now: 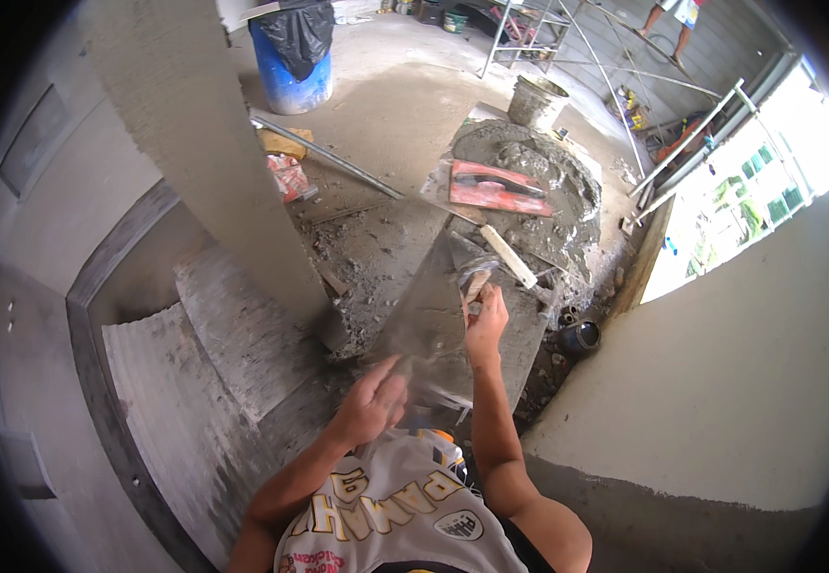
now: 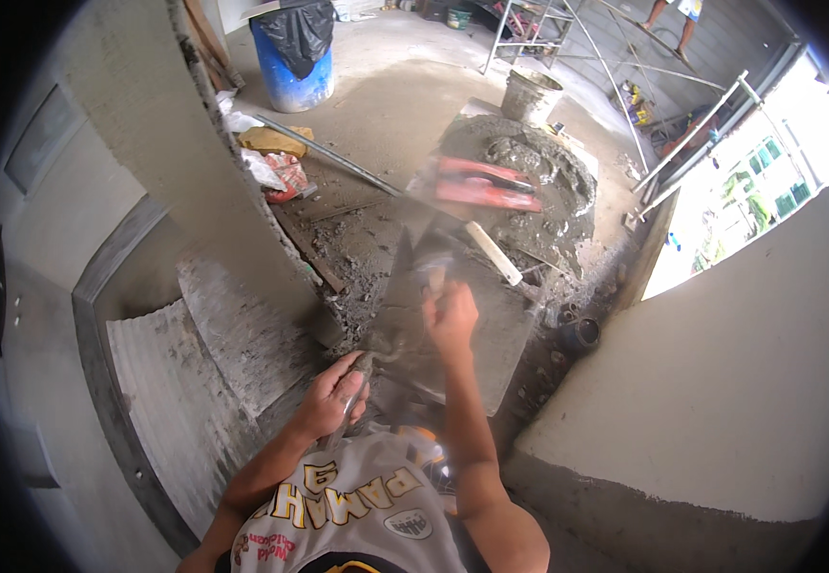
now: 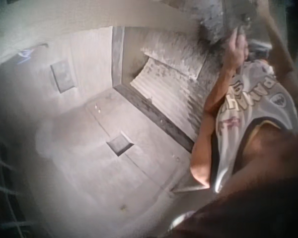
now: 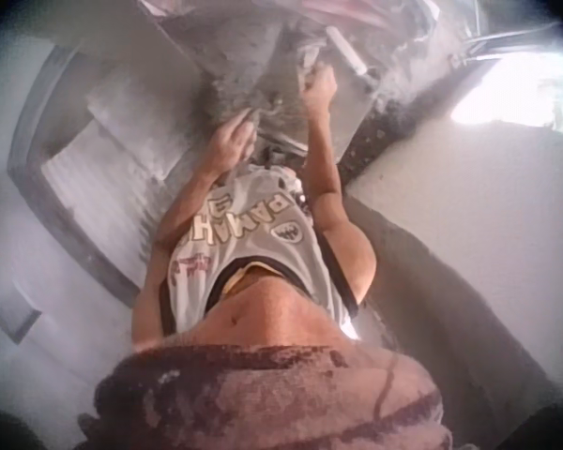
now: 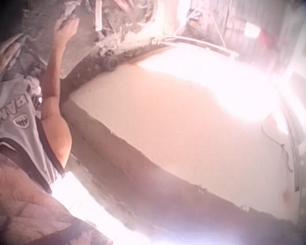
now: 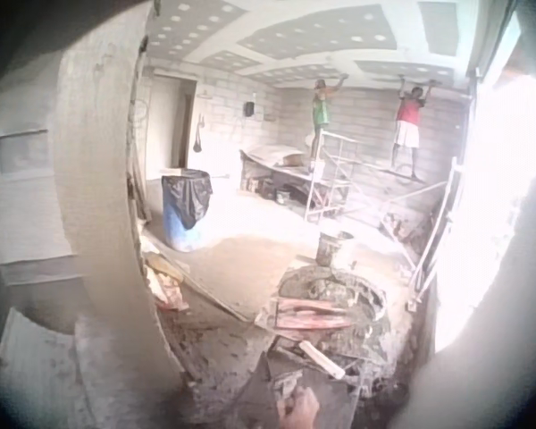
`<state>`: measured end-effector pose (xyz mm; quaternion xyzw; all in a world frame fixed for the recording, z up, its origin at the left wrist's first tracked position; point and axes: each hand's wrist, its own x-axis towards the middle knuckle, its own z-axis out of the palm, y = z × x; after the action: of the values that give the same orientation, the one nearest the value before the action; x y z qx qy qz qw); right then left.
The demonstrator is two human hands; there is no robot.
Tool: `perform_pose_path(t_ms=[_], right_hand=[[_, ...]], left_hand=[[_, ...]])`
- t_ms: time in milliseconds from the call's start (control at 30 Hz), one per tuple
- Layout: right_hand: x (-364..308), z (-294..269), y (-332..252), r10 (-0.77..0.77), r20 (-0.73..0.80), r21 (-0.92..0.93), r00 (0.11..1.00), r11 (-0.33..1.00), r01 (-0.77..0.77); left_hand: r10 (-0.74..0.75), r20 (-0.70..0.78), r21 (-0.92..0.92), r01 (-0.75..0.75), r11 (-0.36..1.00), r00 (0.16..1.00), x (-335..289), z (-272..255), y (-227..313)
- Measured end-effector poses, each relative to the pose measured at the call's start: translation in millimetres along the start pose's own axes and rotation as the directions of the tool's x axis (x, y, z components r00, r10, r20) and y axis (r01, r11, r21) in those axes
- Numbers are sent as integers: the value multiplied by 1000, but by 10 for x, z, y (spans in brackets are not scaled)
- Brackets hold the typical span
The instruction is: The person applies wet cement to a vertical wall using a trowel and a long straightedge. They repeatedly scoop material from a nearby pile, spread it onto the wall surface, and smooth it with the straightedge to create a flat finish.
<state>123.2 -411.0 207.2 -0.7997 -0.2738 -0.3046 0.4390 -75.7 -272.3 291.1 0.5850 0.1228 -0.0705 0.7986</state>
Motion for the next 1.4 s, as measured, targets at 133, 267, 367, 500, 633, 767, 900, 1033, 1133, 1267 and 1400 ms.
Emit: perform_pose_path(t_ms=[133,267,367,500,633,767,900,1033,1133,1267,1400], right_hand=[[-64,-231,284,-50,100,-178,994,982,67],[-125,-678,497,56,207,-363,977,931,24],[-47,-962,283,40,108,-417,993,909,9],[-240,-837,70,-197,409,-334,891,876,347],[-609,-511,409,-30,477,-395,878,886,244],[-431,-216,411,213,309,-500,927,865,-33],[405,127,-452,-43,180,59,983,998,33],[1269,563,-1735,-295,-26,368,955,886,284],[1732,725,-2526,-297,-135,441,945,836,325],[2128,960,-3031,-380,-290,455,878,752,476],[2287,1067,-3284,-397,-340,486,853,702,520]], left_hand=[[-10,25,-27,10,1000,1000,61,93,47],[70,2,144,-70,987,998,135,60,146],[344,-116,701,-169,693,932,402,-59,-164],[258,-112,781,-76,620,960,785,-91,-753],[289,-42,850,-118,513,956,541,-33,-809],[215,-107,821,-36,570,971,34,-584,-1015],[-7,-354,659,254,707,935,-649,-856,-547],[207,-492,664,211,717,845,-1112,-1227,-821],[221,-639,599,295,745,737,-1390,-1234,-818],[171,-727,508,352,786,665,-1685,-1241,-907],[107,-811,354,337,872,575,-1953,-1439,-1378]])
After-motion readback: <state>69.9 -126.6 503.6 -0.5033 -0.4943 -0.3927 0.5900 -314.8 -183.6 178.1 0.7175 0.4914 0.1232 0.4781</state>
